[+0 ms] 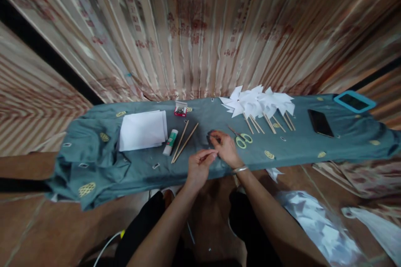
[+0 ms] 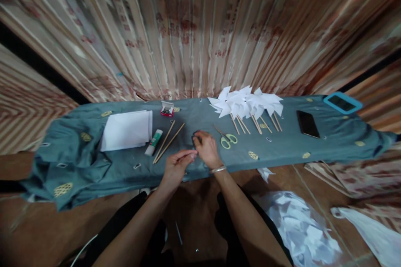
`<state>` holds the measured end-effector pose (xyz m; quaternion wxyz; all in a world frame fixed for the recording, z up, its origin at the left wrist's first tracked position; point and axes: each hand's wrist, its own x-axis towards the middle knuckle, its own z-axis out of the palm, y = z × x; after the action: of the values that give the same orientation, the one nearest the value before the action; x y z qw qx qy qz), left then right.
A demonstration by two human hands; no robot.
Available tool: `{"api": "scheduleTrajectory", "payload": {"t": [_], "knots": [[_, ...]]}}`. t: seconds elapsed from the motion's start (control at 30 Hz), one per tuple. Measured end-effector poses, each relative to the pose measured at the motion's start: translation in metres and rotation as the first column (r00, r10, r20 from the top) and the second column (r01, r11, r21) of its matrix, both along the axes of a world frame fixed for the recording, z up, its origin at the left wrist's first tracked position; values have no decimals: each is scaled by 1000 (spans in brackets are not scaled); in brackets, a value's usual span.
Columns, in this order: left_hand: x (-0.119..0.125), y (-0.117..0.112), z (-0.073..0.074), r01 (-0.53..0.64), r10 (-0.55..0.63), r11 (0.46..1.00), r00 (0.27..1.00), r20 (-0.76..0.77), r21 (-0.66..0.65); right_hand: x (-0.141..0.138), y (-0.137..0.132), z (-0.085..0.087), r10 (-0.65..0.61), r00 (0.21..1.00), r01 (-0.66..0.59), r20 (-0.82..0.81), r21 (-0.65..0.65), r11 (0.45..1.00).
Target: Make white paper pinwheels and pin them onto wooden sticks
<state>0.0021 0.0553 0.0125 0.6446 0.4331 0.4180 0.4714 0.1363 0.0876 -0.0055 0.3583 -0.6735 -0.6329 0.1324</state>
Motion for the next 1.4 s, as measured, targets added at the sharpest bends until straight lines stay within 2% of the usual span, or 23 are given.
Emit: {"api": "scheduleTrajectory", "payload": {"t": [0.23, 0.43, 0.63, 0.73, 0.8, 0.87, 0.93, 0.97, 1.03, 1.1, 1.2, 1.27, 1.4], "knots": [[-11, 3, 0, -13, 16, 999, 997, -71, 32, -10, -20, -27, 60, 998, -61, 17, 54, 997], [-20, 8, -1, -71, 80, 993, 991, -105, 90, -10, -24, -34, 78, 993, -87, 89, 108, 990], [-56, 29, 4, -195, 231, 964, 950, -211, 179, -9, -23, -37, 94, 988, -109, 121, 127, 986], [-81, 43, 4, -262, 339, 928, 888, -309, 267, -8, -23, -38, 110, 985, -128, 136, 133, 983], [-98, 54, 3, -290, 423, 891, 809, -408, 348, -8, -23, -38, 119, 982, -139, 143, 134, 981], [-114, 63, 0, -252, 482, 862, 677, -556, 441, -7, -23, -37, 132, 979, -152, 152, 128, 980], [-127, 72, -5, -191, 541, 829, 509, -670, 525, -5, -22, -34, 144, 975, -165, 167, 119, 979], [-132, 76, -8, -153, 535, 835, 449, -716, 528, -2, -22, -32, 142, 973, -165, 183, 114, 980], [-140, 82, -14, -100, 493, 863, 380, -783, 495, 7, -20, -28, 114, 965, -143, 238, 108, 984], [-145, 87, -20, -78, 445, 891, 337, -830, 447, 20, -17, -23, 53, 949, -91, 312, 108, 990], [-151, 92, -26, -33, 412, 905, 318, -854, 424, 45, -14, -17, -29, 907, -1, 420, 72, 997], [-153, 94, -29, -24, 423, 898, 318, -848, 439, 60, -13, -16, -32, 884, 22, 466, 27, 999], [-152, 96, -31, -19, 449, 885, 308, -839, 466, 85, -17, -18, 24, 879, -26, 477, -4, 1000]]}}
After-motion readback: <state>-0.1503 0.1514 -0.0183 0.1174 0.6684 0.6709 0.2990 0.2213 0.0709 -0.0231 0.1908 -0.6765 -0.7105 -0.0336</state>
